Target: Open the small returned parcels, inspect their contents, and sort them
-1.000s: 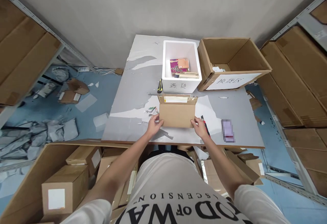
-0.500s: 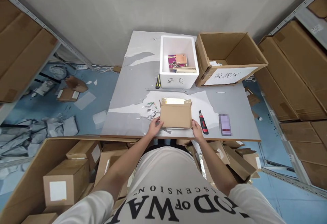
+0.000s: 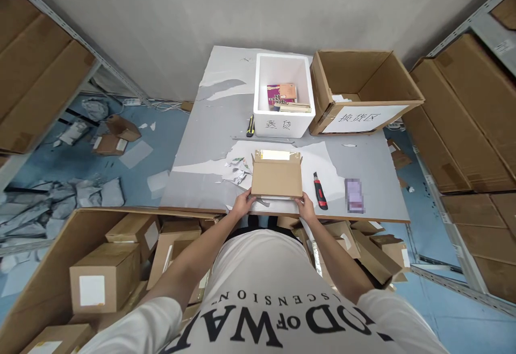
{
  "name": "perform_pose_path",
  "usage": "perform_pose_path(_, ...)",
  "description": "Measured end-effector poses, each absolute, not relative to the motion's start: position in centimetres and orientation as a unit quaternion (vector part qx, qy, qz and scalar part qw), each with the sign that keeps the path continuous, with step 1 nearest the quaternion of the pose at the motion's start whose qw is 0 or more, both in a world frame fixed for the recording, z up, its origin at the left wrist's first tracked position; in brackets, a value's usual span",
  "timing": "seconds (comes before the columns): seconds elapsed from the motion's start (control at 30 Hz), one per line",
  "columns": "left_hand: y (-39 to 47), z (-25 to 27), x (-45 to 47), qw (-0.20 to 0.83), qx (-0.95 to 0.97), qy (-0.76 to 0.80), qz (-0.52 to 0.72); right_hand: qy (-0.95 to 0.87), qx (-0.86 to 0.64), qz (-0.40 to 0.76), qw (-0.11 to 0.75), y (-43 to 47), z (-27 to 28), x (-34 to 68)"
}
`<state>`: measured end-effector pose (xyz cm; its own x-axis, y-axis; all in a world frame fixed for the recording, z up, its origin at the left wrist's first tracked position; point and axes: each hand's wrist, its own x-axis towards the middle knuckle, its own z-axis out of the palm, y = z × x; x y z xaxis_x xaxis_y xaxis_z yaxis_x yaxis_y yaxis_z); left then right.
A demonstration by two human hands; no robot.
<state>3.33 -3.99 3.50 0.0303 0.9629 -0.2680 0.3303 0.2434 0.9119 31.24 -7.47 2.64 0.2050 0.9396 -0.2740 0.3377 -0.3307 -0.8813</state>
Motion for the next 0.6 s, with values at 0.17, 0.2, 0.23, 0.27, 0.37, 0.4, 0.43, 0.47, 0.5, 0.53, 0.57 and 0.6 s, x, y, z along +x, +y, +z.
perform_pose_path(0.17, -3.9, 6.2, 2.4, 0.477, 0.542, 0.581, 0.375, -0.488, -0.658, 0.432, 0.378, -7.0, 6.9, 31.8)
perform_pose_path(0.2, -3.7, 7.2, 2.5, 0.466, 0.546, 0.579, 0.388, -0.49, -0.647, 0.432, 0.393, -6.8, 8.1, 31.8)
perform_pose_path(0.23, -3.5, 8.4, 2.6, 0.451, 0.551, 0.58, 0.397, -0.491, -0.634, 0.436, 0.408, -6.5, 9.3, 31.8)
perform_pose_path(0.27, -3.2, 9.7, 2.8, 0.434, 0.553, 0.588, 0.399, -0.489, -0.621, 0.443, 0.422, -6.2, 10.6, 31.7)
perform_pose_path(0.37, -2.3, 12.5, 3.7, 0.401, 0.539, 0.635, 0.382, -0.47, -0.61, 0.459, 0.442, -5.3, 13.3, 31.4)
perform_pose_path(0.4, -2.1, 13.0, 4.0, 0.401, 0.531, 0.645, 0.377, -0.462, -0.616, 0.461, 0.441, -5.2, 13.7, 31.3)
perform_pose_path(0.43, -2.0, 13.1, 4.3, 0.405, 0.523, 0.649, 0.376, -0.455, -0.622, 0.462, 0.438, -5.1, 13.8, 31.3)
perform_pose_path(0.47, -1.9, 12.9, 4.6, 0.412, 0.515, 0.65, 0.377, -0.45, -0.629, 0.464, 0.433, -5.2, 13.6, 31.2)
perform_pose_path(0.5, -2.0, 12.4, 4.8, 0.42, 0.51, 0.648, 0.379, -0.445, -0.634, 0.466, 0.428, -5.3, 13.2, 31.2)
perform_pose_path(0.53, -2.2, 11.8, 5.1, 0.428, 0.505, 0.647, 0.379, -0.441, -0.638, 0.469, 0.423, -5.5, 12.6, 31.2)
perform_pose_path(0.57, -2.3, 11.1, 5.3, 0.434, 0.501, 0.646, 0.378, -0.436, -0.642, 0.472, 0.418, -5.7, 12.0, 31.2)
perform_pose_path(0.6, -2.5, 10.3, 5.5, 0.438, 0.498, 0.648, 0.375, -0.431, -0.646, 0.476, 0.413, -5.9, 11.3, 31.2)
